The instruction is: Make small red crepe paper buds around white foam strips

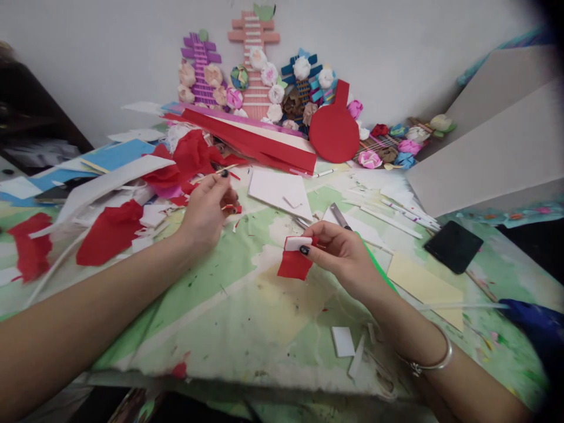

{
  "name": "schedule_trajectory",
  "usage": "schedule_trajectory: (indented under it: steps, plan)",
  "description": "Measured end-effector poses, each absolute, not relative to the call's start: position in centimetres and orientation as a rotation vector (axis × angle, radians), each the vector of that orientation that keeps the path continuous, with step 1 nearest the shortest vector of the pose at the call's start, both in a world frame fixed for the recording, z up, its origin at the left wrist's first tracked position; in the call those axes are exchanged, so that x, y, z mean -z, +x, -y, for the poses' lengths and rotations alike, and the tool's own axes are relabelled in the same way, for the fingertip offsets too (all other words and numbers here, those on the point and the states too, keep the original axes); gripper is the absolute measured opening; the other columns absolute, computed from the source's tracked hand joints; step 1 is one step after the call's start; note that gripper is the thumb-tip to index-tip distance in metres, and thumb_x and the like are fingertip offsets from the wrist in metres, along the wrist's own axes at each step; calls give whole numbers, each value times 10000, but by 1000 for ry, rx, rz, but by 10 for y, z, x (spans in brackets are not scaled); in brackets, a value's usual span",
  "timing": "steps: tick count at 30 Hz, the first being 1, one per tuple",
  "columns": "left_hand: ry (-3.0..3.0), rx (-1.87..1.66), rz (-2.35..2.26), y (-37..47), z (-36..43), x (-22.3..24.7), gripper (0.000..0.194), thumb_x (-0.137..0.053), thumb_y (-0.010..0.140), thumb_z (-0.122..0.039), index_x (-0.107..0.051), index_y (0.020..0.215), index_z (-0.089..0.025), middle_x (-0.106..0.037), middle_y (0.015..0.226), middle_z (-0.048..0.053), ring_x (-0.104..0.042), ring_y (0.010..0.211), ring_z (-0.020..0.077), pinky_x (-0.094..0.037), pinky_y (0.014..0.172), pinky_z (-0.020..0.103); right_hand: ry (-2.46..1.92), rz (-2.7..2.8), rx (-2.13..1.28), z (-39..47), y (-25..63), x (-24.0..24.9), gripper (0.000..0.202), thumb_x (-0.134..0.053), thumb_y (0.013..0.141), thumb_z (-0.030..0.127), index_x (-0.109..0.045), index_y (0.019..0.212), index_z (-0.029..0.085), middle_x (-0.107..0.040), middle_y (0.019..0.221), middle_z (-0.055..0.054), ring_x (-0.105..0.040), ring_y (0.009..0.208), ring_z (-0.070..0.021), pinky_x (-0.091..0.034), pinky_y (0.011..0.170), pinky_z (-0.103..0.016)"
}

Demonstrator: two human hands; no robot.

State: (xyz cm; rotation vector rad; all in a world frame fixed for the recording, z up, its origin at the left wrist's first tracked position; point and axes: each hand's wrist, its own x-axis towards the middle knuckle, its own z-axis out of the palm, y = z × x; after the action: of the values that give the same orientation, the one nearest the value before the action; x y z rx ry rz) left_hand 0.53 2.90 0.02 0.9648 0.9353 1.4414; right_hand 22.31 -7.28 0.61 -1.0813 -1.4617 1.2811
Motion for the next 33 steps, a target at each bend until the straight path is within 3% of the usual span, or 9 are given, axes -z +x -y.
schedule_trajectory:
  steps: [2, 4, 7, 12, 15, 33]
  plan:
    - [1178, -1329, -883, 10, -18, -1, 117, -658, 808, -268, -600, 860, -181, -613, 731, -2, -571, 635, 104, -429, 547, 193, -1073, 1449, -1280, 74, 222, -7, 87, -640, 827, 227, -597, 879, 171, -640, 842, -18, -601, 743, -112, -463, 660, -223]
    - [1411, -1188, -747, 16, -3, -2, 265, -723, 755, -309, -638, 952, -155, -655, 848, 40, -606, 751, 126, -465, 621, 200, -1077, 1435, -1271, 75, 220, -7, 81, -640, 827, 221, -603, 875, 167, -634, 815, -11, -592, 713, -103, -455, 634, -213]
    - [1525, -961, -613, 26, 19, -4, 420, -781, 695, -266, -610, 1063, -155, -670, 847, 42, -634, 787, 157, -510, 678, 241, -1083, 1414, -1235, 76, 215, -7, 103, -635, 833, 232, -608, 910, 169, -645, 812, -19, -599, 724, -113, -463, 646, -227]
    - [1595, -960, -693, 31, 32, -9, 194, -763, 711, -240, -673, 845, -132, -680, 772, 31, -625, 680, 125, -519, 638, 227, -1093, 1444, -1150, 78, 211, -5, 105, -640, 827, 244, -619, 897, 168, -643, 754, -14, -584, 677, -114, -450, 610, -235]
    - [1542, -950, -743, 31, 32, -10, 155, -772, 695, -240, -687, 761, -129, -684, 693, 22, -625, 623, 123, -513, 584, 219, -1123, 1474, -1111, 78, 212, -5, 103, -652, 816, 249, -627, 865, 162, -638, 718, -11, -563, 632, -105, -430, 572, -227]
    - [1485, -919, -812, 30, 35, -14, 130, -789, 663, -244, -702, 683, -149, -668, 602, 5, -600, 548, 113, -493, 525, 207, -1134, 1512, -1058, 81, 212, -8, 139, -659, 818, 303, -653, 840, 166, -635, 724, -15, -553, 640, -111, -425, 570, -230]
